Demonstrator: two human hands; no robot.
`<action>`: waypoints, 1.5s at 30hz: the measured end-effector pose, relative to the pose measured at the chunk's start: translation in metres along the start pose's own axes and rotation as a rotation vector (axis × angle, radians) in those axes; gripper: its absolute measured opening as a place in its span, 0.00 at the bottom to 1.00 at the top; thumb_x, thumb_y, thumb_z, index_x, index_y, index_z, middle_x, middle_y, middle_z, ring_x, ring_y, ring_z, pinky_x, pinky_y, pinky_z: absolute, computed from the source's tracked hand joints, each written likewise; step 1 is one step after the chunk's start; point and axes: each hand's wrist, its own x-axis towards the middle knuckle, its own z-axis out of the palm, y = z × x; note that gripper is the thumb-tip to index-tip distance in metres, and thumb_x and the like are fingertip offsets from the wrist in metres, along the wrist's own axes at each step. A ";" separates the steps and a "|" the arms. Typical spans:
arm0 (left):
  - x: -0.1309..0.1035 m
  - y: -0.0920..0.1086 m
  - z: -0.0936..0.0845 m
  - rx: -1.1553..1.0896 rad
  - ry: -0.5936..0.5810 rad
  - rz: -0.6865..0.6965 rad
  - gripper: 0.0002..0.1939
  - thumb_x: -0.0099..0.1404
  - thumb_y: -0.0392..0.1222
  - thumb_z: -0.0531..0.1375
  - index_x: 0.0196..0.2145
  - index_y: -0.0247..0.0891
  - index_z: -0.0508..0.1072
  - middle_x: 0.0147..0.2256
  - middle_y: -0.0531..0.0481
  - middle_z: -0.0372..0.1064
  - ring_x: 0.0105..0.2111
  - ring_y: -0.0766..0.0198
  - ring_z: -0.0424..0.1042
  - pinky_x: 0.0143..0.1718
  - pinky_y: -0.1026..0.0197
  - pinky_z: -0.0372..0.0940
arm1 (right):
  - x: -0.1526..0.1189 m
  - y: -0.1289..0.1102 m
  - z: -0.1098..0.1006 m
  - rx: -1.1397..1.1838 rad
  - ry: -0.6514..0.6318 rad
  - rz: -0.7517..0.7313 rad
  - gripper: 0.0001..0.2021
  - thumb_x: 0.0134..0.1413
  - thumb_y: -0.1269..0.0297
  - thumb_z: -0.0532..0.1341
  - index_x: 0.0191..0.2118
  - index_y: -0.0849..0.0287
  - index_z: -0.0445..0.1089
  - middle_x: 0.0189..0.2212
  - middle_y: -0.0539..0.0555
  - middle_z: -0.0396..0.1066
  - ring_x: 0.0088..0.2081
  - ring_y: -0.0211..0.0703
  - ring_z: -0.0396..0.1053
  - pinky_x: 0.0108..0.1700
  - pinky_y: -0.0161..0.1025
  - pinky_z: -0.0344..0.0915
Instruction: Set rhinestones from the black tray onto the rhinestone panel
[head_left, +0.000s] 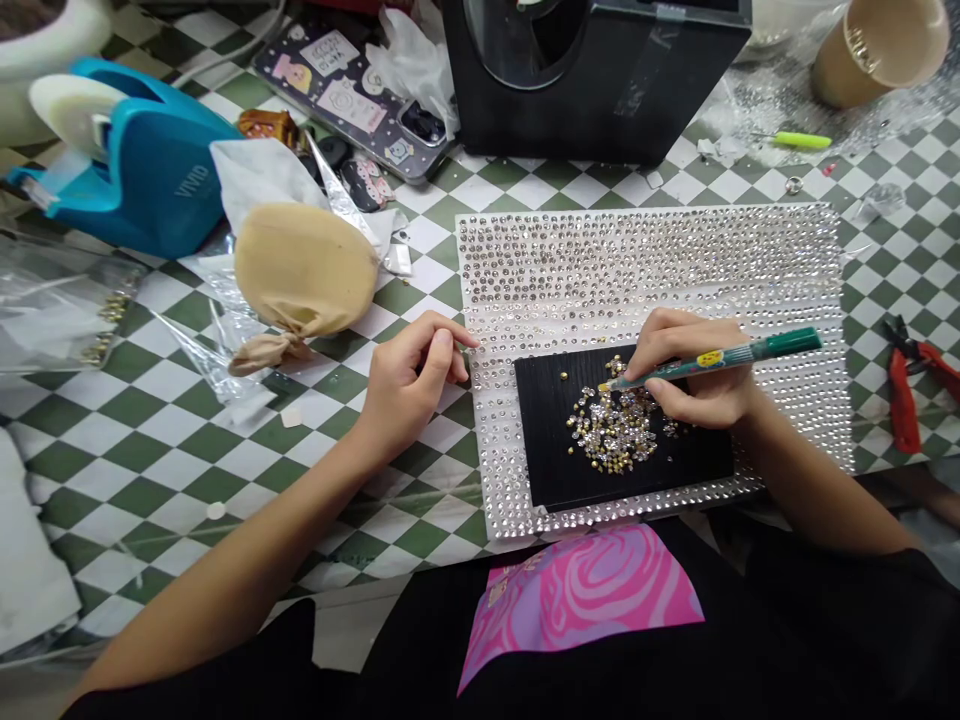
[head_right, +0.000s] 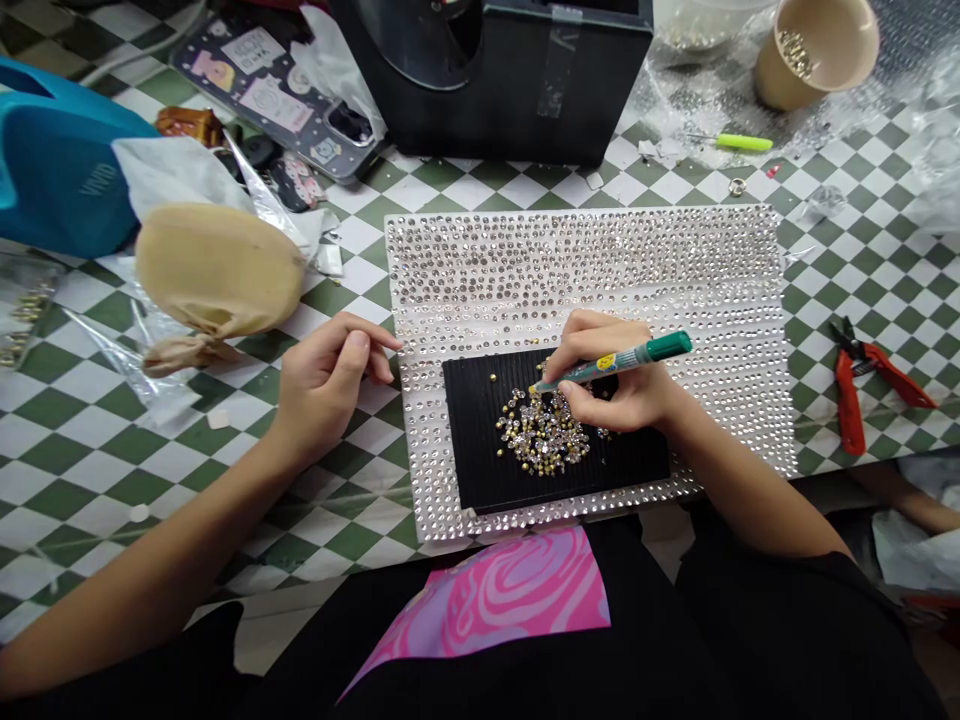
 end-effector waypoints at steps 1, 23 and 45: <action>0.000 0.000 0.000 0.001 0.000 0.005 0.13 0.71 0.42 0.51 0.33 0.41 0.72 0.20 0.56 0.67 0.21 0.71 0.67 0.27 0.66 0.64 | 0.000 0.000 0.000 0.001 -0.008 -0.006 0.08 0.45 0.72 0.60 0.31 0.53 0.74 0.23 0.48 0.72 0.25 0.36 0.64 0.26 0.36 0.63; 0.001 0.001 0.001 -0.005 -0.007 -0.022 0.14 0.70 0.44 0.50 0.32 0.41 0.72 0.20 0.56 0.66 0.21 0.70 0.67 0.27 0.65 0.64 | 0.003 0.000 0.007 -0.245 0.183 0.212 0.07 0.55 0.70 0.62 0.38 0.52 0.74 0.34 0.49 0.76 0.38 0.42 0.71 0.42 0.45 0.70; 0.002 0.002 0.001 -0.002 0.004 0.024 0.13 0.71 0.44 0.51 0.32 0.41 0.71 0.19 0.57 0.66 0.20 0.71 0.67 0.26 0.66 0.65 | -0.001 0.001 -0.001 -0.056 0.054 -0.067 0.08 0.42 0.73 0.58 0.29 0.54 0.72 0.20 0.48 0.70 0.23 0.36 0.64 0.23 0.35 0.63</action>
